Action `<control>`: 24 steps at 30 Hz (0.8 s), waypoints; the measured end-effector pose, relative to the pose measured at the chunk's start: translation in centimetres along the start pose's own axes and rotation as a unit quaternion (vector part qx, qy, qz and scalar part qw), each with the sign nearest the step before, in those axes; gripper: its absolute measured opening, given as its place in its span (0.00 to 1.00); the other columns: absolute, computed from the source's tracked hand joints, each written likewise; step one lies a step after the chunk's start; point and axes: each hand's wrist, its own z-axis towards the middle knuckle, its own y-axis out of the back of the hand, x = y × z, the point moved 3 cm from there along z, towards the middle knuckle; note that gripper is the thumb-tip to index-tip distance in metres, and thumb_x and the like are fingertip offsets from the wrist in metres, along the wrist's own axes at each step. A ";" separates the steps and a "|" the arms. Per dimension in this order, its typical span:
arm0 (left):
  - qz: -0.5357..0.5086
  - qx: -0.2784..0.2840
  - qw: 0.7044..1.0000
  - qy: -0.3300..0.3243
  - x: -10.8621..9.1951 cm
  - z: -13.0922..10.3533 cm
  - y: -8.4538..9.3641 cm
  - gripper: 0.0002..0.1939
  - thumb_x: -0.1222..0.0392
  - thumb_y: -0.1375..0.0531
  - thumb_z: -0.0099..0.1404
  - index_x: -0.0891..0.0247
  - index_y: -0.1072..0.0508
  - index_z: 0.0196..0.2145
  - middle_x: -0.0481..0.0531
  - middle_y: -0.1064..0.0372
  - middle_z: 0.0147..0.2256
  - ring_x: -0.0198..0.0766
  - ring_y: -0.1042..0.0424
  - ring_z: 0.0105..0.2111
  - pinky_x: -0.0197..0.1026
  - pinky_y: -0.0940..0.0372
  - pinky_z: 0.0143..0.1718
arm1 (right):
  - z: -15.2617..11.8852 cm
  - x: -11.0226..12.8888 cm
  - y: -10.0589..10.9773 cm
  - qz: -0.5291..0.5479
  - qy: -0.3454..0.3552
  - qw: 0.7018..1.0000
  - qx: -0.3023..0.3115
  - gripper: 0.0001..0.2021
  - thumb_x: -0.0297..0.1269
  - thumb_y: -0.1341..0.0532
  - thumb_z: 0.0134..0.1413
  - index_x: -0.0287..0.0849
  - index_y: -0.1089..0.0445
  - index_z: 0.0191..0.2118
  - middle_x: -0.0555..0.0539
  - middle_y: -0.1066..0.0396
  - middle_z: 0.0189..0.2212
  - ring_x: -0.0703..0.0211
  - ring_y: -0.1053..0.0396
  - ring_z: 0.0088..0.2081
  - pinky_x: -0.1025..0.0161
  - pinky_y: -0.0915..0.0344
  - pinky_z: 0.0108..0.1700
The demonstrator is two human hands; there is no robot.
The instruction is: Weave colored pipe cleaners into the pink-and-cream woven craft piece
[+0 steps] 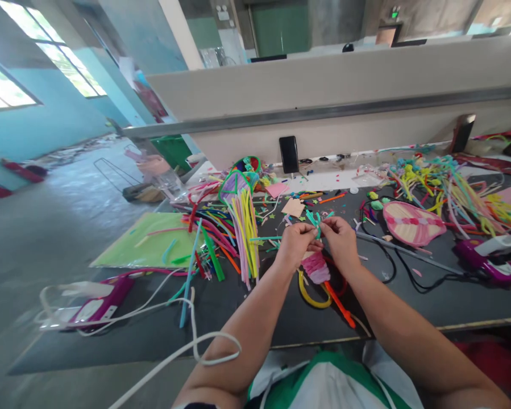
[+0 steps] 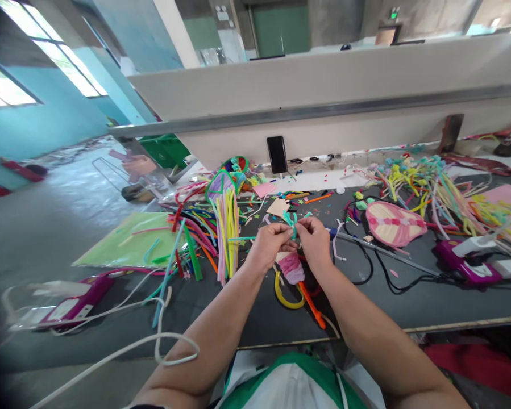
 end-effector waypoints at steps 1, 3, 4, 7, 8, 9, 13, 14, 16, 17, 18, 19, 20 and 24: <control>0.000 -0.004 1.000 0.000 0.0 0.0 0.0 0.04 0.68 0.38 0.56 0.69 0.31 0.28 0.46 0.34 0.19 0.32 0.30 0.17 0.34 0.31 0.21 | -0.1 0.1 0.0 -0.029 0.006 1.000 0.004 0.09 0.42 0.38 0.47 0.41 0.30 0.30 0.50 0.30 0.25 0.61 0.35 0.28 0.63 0.39 0.33; -0.002 -0.010 1.000 0.001 0.0 0.0 0.0 0.04 0.68 0.38 0.56 0.69 0.31 0.28 0.46 0.34 0.19 0.32 0.30 0.17 0.34 0.31 0.21 | -0.3 0.2 0.2 -0.066 0.002 0.998 0.000 0.10 0.43 0.39 0.48 0.41 0.29 0.30 0.49 0.29 0.25 0.59 0.34 0.28 0.63 0.39 0.33; -0.003 -0.012 1.000 0.002 0.0 0.0 0.0 0.03 0.69 0.39 0.57 0.69 0.31 0.28 0.47 0.34 0.19 0.32 0.30 0.17 0.34 0.31 0.21 | -0.3 0.2 0.2 -0.079 0.001 0.997 -0.003 0.10 0.44 0.39 0.47 0.41 0.28 0.30 0.49 0.28 0.25 0.59 0.34 0.28 0.63 0.39 0.33; -0.003 -0.015 1.000 0.002 -0.1 0.1 0.1 0.02 0.69 0.40 0.58 0.70 0.31 0.28 0.47 0.33 0.19 0.32 0.30 0.17 0.34 0.31 0.21 | -0.4 0.2 0.2 -0.102 -0.006 0.995 -0.008 0.11 0.44 0.39 0.47 0.41 0.27 0.29 0.48 0.27 0.24 0.58 0.33 0.28 0.62 0.39 0.33; -0.002 -0.017 1.000 0.002 -0.1 0.1 0.2 0.02 0.69 0.40 0.58 0.70 0.31 0.28 0.47 0.33 0.19 0.32 0.30 0.17 0.34 0.31 0.21 | -0.5 0.2 0.1 -0.104 -0.011 0.994 -0.010 0.11 0.44 0.39 0.47 0.40 0.27 0.28 0.48 0.27 0.24 0.58 0.33 0.28 0.63 0.39 0.32; -0.001 -0.018 1.000 0.001 -0.1 0.1 0.2 0.02 0.70 0.40 0.58 0.70 0.31 0.28 0.47 0.33 0.18 0.32 0.30 0.17 0.34 0.31 0.21 | -0.5 0.2 0.0 -0.105 -0.018 0.994 -0.010 0.12 0.44 0.39 0.47 0.40 0.26 0.28 0.48 0.27 0.24 0.58 0.33 0.27 0.63 0.40 0.32; 0.003 -0.022 1.000 -0.013 0.1 0.2 0.3 0.02 0.69 0.40 0.57 0.69 0.29 0.27 0.47 0.34 0.18 0.32 0.30 0.17 0.34 0.31 0.21 | -0.8 0.1 -0.4 -0.093 -0.038 0.995 0.000 0.13 0.45 0.39 0.47 0.39 0.26 0.28 0.47 0.26 0.24 0.58 0.32 0.27 0.62 0.39 0.31; 0.003 -0.023 1.000 -0.017 0.2 0.2 0.3 0.01 0.68 0.40 0.57 0.69 0.29 0.27 0.46 0.33 0.18 0.32 0.30 0.17 0.34 0.31 0.21 | -0.9 0.1 -0.4 -0.089 -0.034 0.995 0.005 0.13 0.45 0.39 0.47 0.39 0.25 0.29 0.47 0.25 0.25 0.57 0.32 0.28 0.62 0.38 0.32; 0.008 -0.027 0.999 -0.025 0.3 0.4 0.5 0.02 0.67 0.40 0.57 0.69 0.27 0.28 0.47 0.33 0.19 0.32 0.31 0.17 0.35 0.30 0.21 | -1.1 0.3 -0.6 -0.088 -0.010 0.996 0.018 0.13 0.44 0.40 0.49 0.40 0.25 0.31 0.45 0.24 0.28 0.56 0.30 0.30 0.61 0.37 0.35; 0.014 -0.031 0.999 -0.030 0.4 0.5 0.6 0.02 0.67 0.40 0.57 0.68 0.27 0.28 0.47 0.32 0.20 0.32 0.31 0.17 0.36 0.30 0.21 | -1.2 0.4 -0.7 -0.093 0.006 0.995 0.026 0.13 0.44 0.41 0.49 0.40 0.25 0.32 0.45 0.24 0.29 0.55 0.29 0.32 0.60 0.36 0.36; 0.022 -0.034 0.999 -0.036 0.4 0.5 0.6 0.03 0.67 0.40 0.57 0.68 0.26 0.28 0.47 0.32 0.20 0.32 0.31 0.17 0.36 0.30 0.22 | -1.2 0.5 -0.7 -0.100 0.019 0.994 0.034 0.12 0.43 0.41 0.50 0.41 0.24 0.33 0.45 0.24 0.31 0.55 0.29 0.33 0.60 0.36 0.38; 0.031 -0.038 0.998 -0.041 0.4 0.6 0.7 0.03 0.67 0.41 0.57 0.68 0.26 0.29 0.47 0.31 0.21 0.32 0.30 0.17 0.36 0.30 0.22 | -1.2 0.5 -0.8 -0.107 0.027 0.993 0.042 0.12 0.42 0.41 0.50 0.41 0.24 0.34 0.45 0.23 0.32 0.54 0.29 0.34 0.60 0.36 0.38; 0.042 -0.042 0.997 -0.045 0.4 0.6 0.7 0.04 0.68 0.41 0.57 0.68 0.25 0.29 0.48 0.31 0.21 0.33 0.30 0.18 0.36 0.30 0.22 | -1.2 0.4 -0.8 -0.113 0.030 0.992 0.048 0.12 0.41 0.42 0.50 0.42 0.24 0.34 0.45 0.23 0.32 0.54 0.29 0.34 0.59 0.36 0.39; 0.090 -0.040 0.994 -0.047 0.3 0.4 0.4 0.10 0.71 0.45 0.57 0.67 0.24 0.33 0.48 0.30 0.22 0.34 0.29 0.19 0.38 0.29 0.24 | -0.7 -0.4 -0.8 -0.116 0.015 0.992 0.055 0.10 0.42 0.41 0.49 0.43 0.25 0.32 0.47 0.24 0.29 0.55 0.30 0.32 0.61 0.37 0.35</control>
